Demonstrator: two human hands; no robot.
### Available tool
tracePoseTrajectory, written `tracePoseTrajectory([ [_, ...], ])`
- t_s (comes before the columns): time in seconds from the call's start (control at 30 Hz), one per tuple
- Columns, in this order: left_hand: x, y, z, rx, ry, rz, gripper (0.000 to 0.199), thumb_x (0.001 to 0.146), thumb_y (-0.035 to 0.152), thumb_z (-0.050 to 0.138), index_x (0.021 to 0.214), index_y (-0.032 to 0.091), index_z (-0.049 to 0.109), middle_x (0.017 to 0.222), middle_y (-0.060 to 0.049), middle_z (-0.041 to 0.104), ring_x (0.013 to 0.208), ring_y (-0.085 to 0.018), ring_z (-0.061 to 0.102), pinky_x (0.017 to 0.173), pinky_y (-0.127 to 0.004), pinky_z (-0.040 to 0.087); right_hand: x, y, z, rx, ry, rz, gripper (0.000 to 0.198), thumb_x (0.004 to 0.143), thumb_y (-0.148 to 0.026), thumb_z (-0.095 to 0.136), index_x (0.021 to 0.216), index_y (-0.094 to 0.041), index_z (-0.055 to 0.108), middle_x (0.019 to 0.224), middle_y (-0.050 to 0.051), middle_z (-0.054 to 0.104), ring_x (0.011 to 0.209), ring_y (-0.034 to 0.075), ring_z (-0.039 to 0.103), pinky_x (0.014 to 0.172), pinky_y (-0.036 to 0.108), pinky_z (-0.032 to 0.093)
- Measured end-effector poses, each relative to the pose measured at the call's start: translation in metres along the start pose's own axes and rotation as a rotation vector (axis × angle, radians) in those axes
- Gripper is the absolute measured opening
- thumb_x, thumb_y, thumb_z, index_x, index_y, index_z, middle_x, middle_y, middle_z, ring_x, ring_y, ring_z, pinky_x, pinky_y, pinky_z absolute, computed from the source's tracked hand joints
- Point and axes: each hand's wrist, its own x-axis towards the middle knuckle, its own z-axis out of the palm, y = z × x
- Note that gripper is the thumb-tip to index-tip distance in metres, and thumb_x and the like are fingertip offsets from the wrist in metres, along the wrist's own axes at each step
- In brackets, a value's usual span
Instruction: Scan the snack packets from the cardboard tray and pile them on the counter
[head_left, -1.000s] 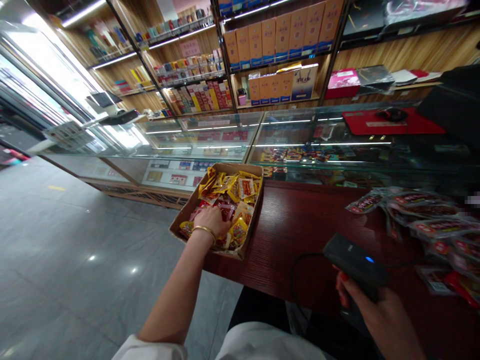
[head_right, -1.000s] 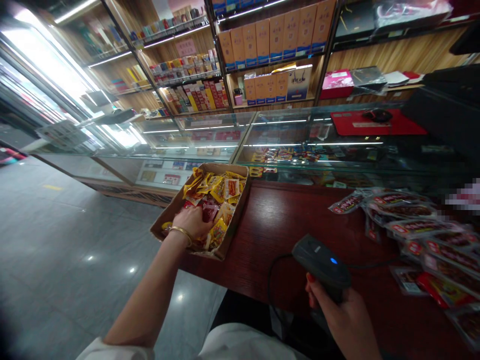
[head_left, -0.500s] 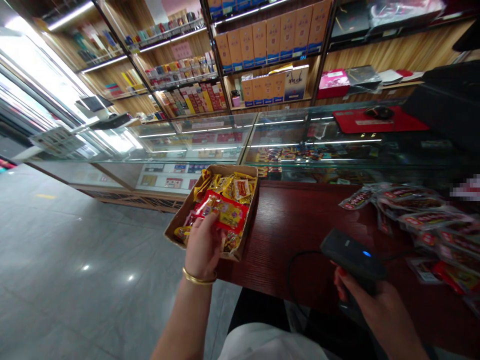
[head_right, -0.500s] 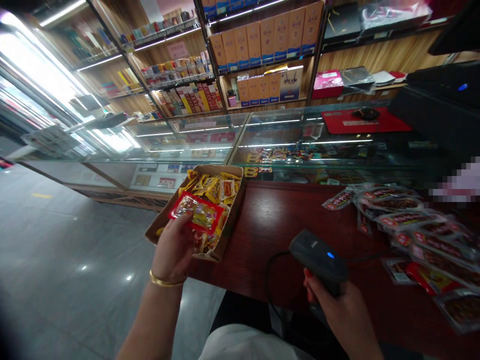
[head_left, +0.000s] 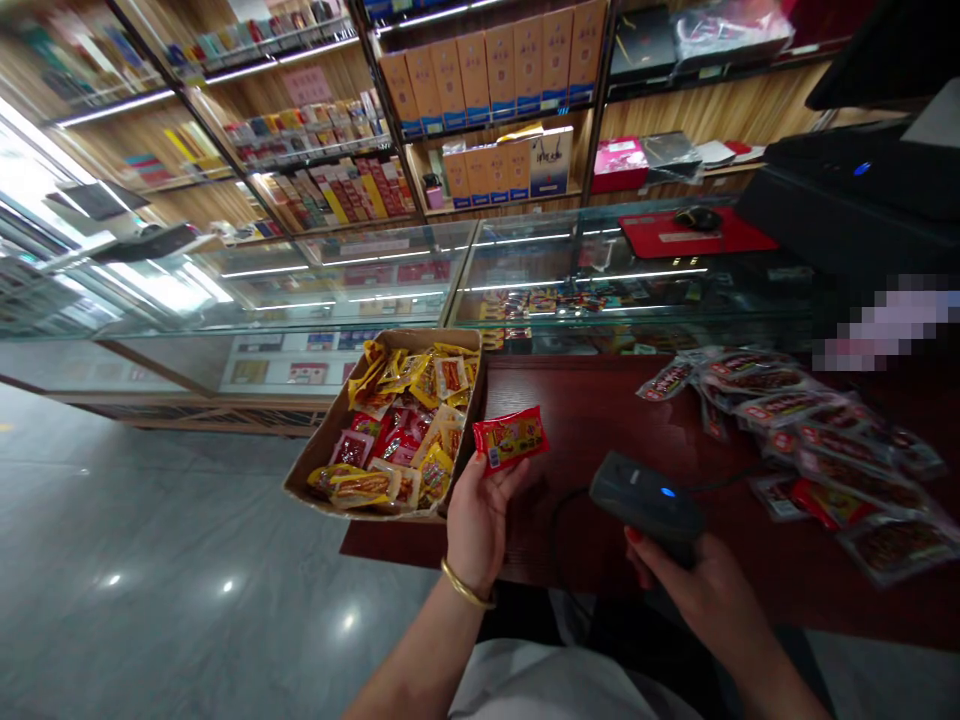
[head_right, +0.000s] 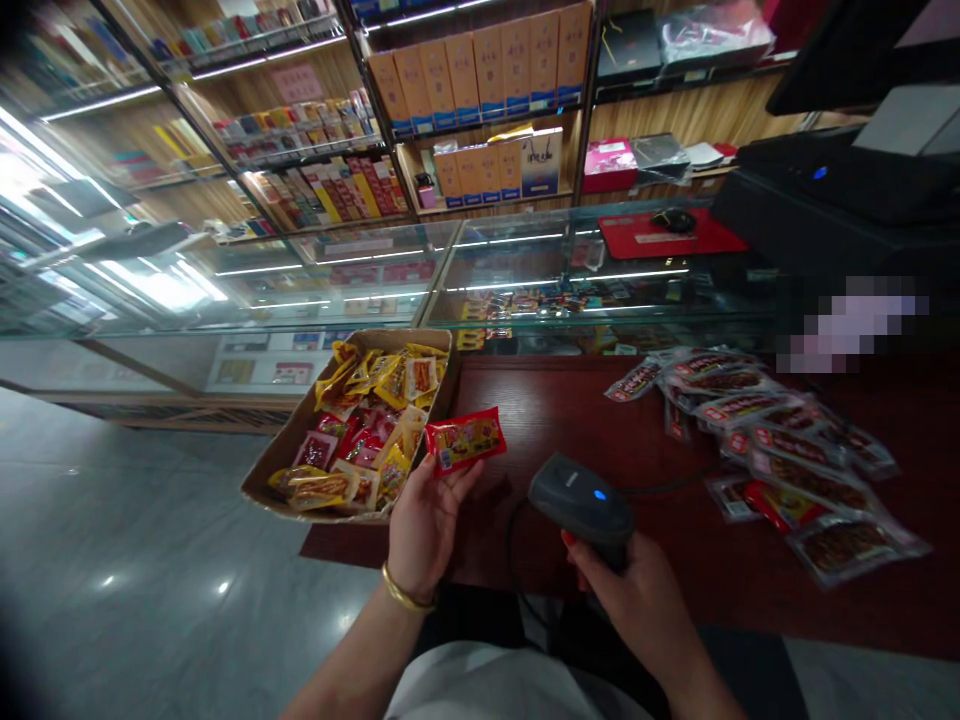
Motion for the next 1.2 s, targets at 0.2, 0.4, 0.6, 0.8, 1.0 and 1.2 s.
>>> tracePoseTrajectory([
  [0.2, 0.009, -0.018, -0.007, -0.022, 0.041, 0.090, 0.024, 0.087, 0.032, 0.068, 0.103, 0.016, 0.077, 0.113, -0.010, 0.079, 0.117, -0.026, 0.071, 0.110, -0.046, 0.051, -0.004, -0.005, 0.014, 0.006, -0.032, 0.003, 0.031, 0.080, -0.049, 0.072, 0.068, -0.020, 0.074, 0.055, 0.004, 0.072, 0.051, 0.021, 0.067, 0.051, 0.027, 0.053],
  [0.4, 0.009, -0.016, -0.008, 0.104, -0.005, 0.053, 0.031, 0.086, 0.037, 0.067, 0.105, 0.015, 0.078, 0.114, -0.012, 0.079, 0.112, -0.028, 0.072, 0.104, -0.046, 0.056, -0.008, -0.013, 0.013, -0.100, -0.073, -0.100, 0.027, 0.082, -0.045, 0.071, 0.080, -0.020, 0.081, 0.066, 0.005, 0.079, 0.058, 0.023, 0.072, 0.059, 0.030, 0.058],
  [0.6, 0.009, -0.001, -0.013, 0.439, -0.082, -0.084, 0.040, 0.082, 0.046, 0.069, 0.098, 0.011, 0.080, 0.112, -0.015, 0.077, 0.110, -0.032, 0.071, 0.092, -0.045, 0.062, -0.005, -0.018, 0.007, -0.205, -0.147, -0.228, 0.025, 0.084, -0.034, 0.071, 0.103, -0.022, 0.083, 0.101, 0.007, 0.085, 0.093, 0.029, 0.080, 0.087, 0.036, 0.062],
  [0.8, 0.016, 0.000, -0.022, 0.494, -0.073, -0.142, 0.041, 0.081, 0.048, 0.069, 0.094, 0.010, 0.079, 0.104, -0.014, 0.077, 0.099, -0.030, 0.073, 0.088, -0.047, 0.064, -0.004, -0.016, 0.007, -0.216, -0.148, -0.261, 0.026, 0.085, -0.031, 0.070, 0.106, -0.023, 0.082, 0.105, 0.006, 0.085, 0.096, 0.028, 0.080, 0.088, 0.034, 0.062],
  [1.0, 0.025, -0.003, -0.037, 0.692, -0.041, -0.079, 0.038, 0.075, 0.052, 0.075, 0.093, 0.018, 0.078, 0.103, -0.013, 0.078, 0.102, -0.031, 0.074, 0.091, -0.043, 0.063, -0.003, -0.010, 0.004, -0.235, -0.149, -0.262, 0.026, 0.085, -0.031, 0.070, 0.107, -0.023, 0.082, 0.105, 0.006, 0.085, 0.098, 0.028, 0.080, 0.089, 0.034, 0.062],
  [1.2, 0.021, 0.003, -0.022, 0.530, -0.052, -0.154, 0.037, 0.078, 0.047, 0.071, 0.091, 0.013, 0.077, 0.096, -0.014, 0.078, 0.090, -0.030, 0.075, 0.084, -0.046, 0.064, -0.004, -0.011, 0.002, -0.235, -0.159, -0.232, 0.027, 0.086, -0.034, 0.069, 0.107, -0.022, 0.082, 0.106, 0.007, 0.084, 0.098, 0.030, 0.080, 0.090, 0.037, 0.062],
])
